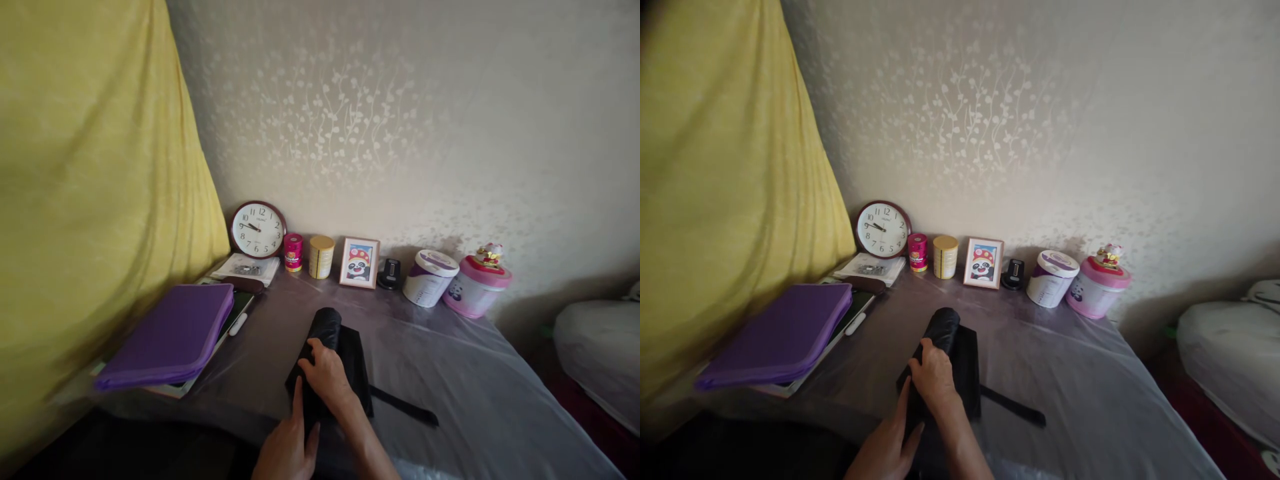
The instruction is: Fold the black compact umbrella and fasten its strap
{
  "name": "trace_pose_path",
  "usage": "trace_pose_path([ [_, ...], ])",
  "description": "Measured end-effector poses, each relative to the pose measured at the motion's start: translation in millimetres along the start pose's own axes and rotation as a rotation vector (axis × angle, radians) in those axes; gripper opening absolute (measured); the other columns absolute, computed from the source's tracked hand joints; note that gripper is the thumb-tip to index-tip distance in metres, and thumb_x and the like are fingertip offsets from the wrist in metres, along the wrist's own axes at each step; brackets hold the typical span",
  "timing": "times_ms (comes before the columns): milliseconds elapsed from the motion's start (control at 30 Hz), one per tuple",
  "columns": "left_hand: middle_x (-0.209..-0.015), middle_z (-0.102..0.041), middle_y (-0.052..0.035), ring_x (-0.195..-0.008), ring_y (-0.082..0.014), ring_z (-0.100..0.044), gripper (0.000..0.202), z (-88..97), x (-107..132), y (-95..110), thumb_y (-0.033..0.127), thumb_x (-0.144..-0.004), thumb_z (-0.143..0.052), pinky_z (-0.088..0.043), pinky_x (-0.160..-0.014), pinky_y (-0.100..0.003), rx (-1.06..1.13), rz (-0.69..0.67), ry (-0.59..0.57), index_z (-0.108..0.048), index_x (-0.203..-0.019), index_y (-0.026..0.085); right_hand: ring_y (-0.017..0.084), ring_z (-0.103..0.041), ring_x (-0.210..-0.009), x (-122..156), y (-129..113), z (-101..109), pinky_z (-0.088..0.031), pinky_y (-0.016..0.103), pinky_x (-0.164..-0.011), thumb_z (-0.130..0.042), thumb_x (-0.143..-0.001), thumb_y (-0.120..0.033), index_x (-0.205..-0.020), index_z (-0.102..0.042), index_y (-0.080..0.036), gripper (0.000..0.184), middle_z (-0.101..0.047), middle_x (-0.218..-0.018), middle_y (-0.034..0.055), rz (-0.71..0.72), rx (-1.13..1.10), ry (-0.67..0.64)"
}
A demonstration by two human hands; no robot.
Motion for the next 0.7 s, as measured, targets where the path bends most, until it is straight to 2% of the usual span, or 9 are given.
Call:
trace_pose_path([
  [100,-0.110,-0.061,-0.0185,-0.092,-0.0242,-0.063,0.069,3.5,2,2,0.032,-0.086,-0.027,-0.045,-0.080,-0.031,0.010,0.025,-0.021,0.007,-0.138,0.002,0.021,-0.063,-0.086,0,-5,0,-0.043,0.027,-0.071,-0.050,-0.075,-0.022,-0.111,-0.053,-0.016,0.037,-0.068,-0.089,0.0086,0.015,0.051,-0.030],
  [200,-0.116,-0.058,-0.0185,-0.096,-0.0229,-0.062,0.068,6.4,5,2,0.033,-0.087,-0.026,-0.045,-0.083,-0.029,0.042,0.007,-0.013,0.006,-0.138,0.003,0.021,-0.063,-0.087,0,-7,0,-0.042,0.027,-0.070,-0.049,-0.076,-0.022,-0.109,-0.053,-0.017,0.034,-0.067,-0.089,0.0088,0.015,0.089,-0.047],
  [367,-0.134,-0.041,-0.0193,-0.110,-0.0207,-0.054,0.068,1.7,11,-5,0.035,-0.086,-0.027,-0.044,-0.087,-0.028,0.100,-0.107,0.049,0.008,-0.138,0.008,0.021,-0.062,-0.087,0,-10,-2,-0.042,0.028,-0.070,-0.048,-0.077,-0.022,-0.108,-0.052,-0.016,0.033,-0.067,-0.088,0.0095,0.009,0.148,-0.065],
  [467,-0.139,-0.034,-0.0178,-0.120,-0.0193,-0.045,0.063,-4.6,14,-12,0.035,-0.086,-0.026,-0.041,-0.093,-0.029,0.098,-0.176,0.111,0.000,-0.137,0.009,0.020,-0.063,-0.084,-1,-11,-3,-0.042,0.027,-0.068,-0.048,-0.077,-0.023,-0.103,-0.054,-0.017,0.027,-0.067,-0.085,0.0085,0.026,0.172,-0.080],
  [567,-0.141,-0.030,-0.0178,-0.125,-0.0200,-0.038,0.059,-9.0,14,-15,0.034,-0.086,-0.026,-0.039,-0.096,-0.031,-0.015,-0.210,0.092,-0.010,-0.137,0.009,0.020,-0.064,-0.082,-1,-11,-4,-0.042,0.026,-0.066,-0.049,-0.076,-0.024,-0.097,-0.056,-0.017,0.023,-0.068,-0.082,0.0077,0.046,0.186,-0.079],
  [700,-0.133,-0.039,-0.0205,-0.112,-0.0221,-0.052,0.056,-4.2,11,-4,0.031,-0.086,-0.027,-0.044,-0.088,-0.031,-0.128,-0.148,0.003,-0.019,-0.137,0.009,0.021,-0.064,-0.083,-1,-13,-4,-0.043,0.027,-0.066,-0.049,-0.075,-0.024,-0.097,-0.057,-0.019,0.025,-0.068,-0.082,0.0066,0.060,0.200,-0.089],
])
Point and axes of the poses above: each hand's wrist, its own x-axis away from the middle knuckle, its own z-axis out of the back of the hand, y = z × x, the point moved 3 cm from there along -x, towards the middle knuckle
